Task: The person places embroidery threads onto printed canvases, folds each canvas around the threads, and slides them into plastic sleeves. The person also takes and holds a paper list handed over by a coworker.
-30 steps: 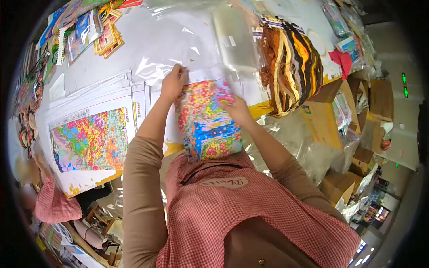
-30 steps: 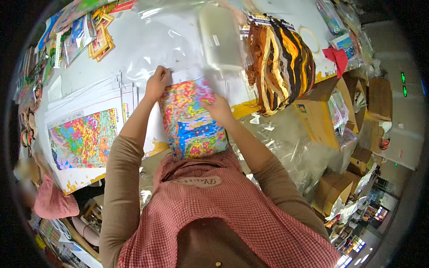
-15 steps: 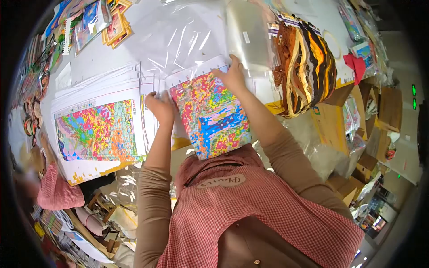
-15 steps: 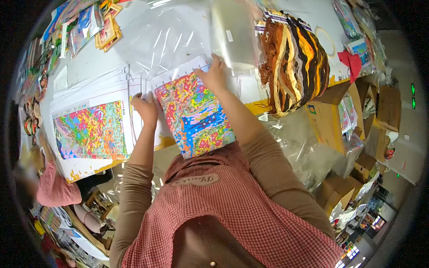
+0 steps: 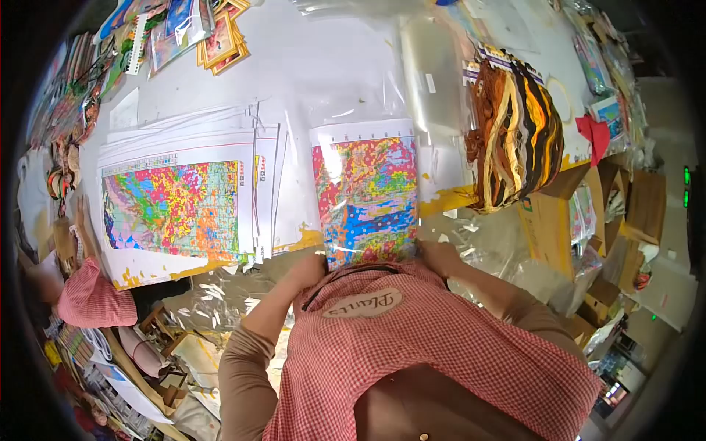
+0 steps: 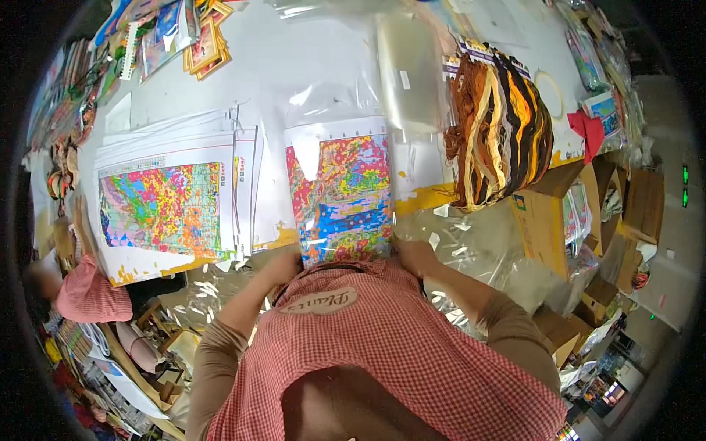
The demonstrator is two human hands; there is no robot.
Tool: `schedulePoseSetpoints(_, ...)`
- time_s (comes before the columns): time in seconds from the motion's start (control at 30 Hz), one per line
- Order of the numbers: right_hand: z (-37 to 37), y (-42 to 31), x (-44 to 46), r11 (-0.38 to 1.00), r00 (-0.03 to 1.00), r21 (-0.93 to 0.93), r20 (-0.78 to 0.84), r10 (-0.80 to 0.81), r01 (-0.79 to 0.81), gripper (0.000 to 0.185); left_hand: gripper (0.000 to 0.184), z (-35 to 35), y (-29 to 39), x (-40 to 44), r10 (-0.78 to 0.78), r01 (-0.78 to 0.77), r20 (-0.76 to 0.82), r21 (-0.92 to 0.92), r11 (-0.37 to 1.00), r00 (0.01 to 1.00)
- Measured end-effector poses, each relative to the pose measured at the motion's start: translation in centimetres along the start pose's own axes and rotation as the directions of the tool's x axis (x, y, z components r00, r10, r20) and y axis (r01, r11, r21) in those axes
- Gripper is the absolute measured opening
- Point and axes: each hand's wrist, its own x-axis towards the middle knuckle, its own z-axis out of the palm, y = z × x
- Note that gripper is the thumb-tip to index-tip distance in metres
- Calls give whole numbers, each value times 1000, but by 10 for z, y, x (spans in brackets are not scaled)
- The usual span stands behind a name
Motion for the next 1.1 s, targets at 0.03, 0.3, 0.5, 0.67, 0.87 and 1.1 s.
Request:
schedulePoseSetpoints(0.03, -3, 2, 6, 1000, 1000, 1, -3, -1, 1, 22, 22, 1, 0, -5, 143, -145, 46, 44, 988, 989)
schedulePoseSetpoints(0.3, -32, 0, 47, 972, 935, -124, 272, 227, -200, 24, 29, -71, 13, -4, -193, 219, 123, -257, 941, 973)
schedulePoseSetpoints(0.5, -24, -39, 61, 841, 923, 538, 349, -163, -55, 36, 20, -60, 31, -16, -385, 176, -217, -624, 761, 897)
schedulePoseSetpoints(0.67, 13, -86, 111, 955, 962, 260, -188, 196, -144, 25, 31, -40, 19, -14, -414, 247, -241, -514, 822, 878)
schedulePoseSetpoints(0.87, 22, -137, 109, 877, 948, 386, 20, -318, 286, 16, 11, -7, 9, -9, -383, 78, 59, -996, 35, 922)
schedulePoseSetpoints(1.1, 35, -162, 115, 834, 873, 332, 57, -484, 441, 21, 18, -38, 47, -21, -269, 192, 299, -912, -361, 916)
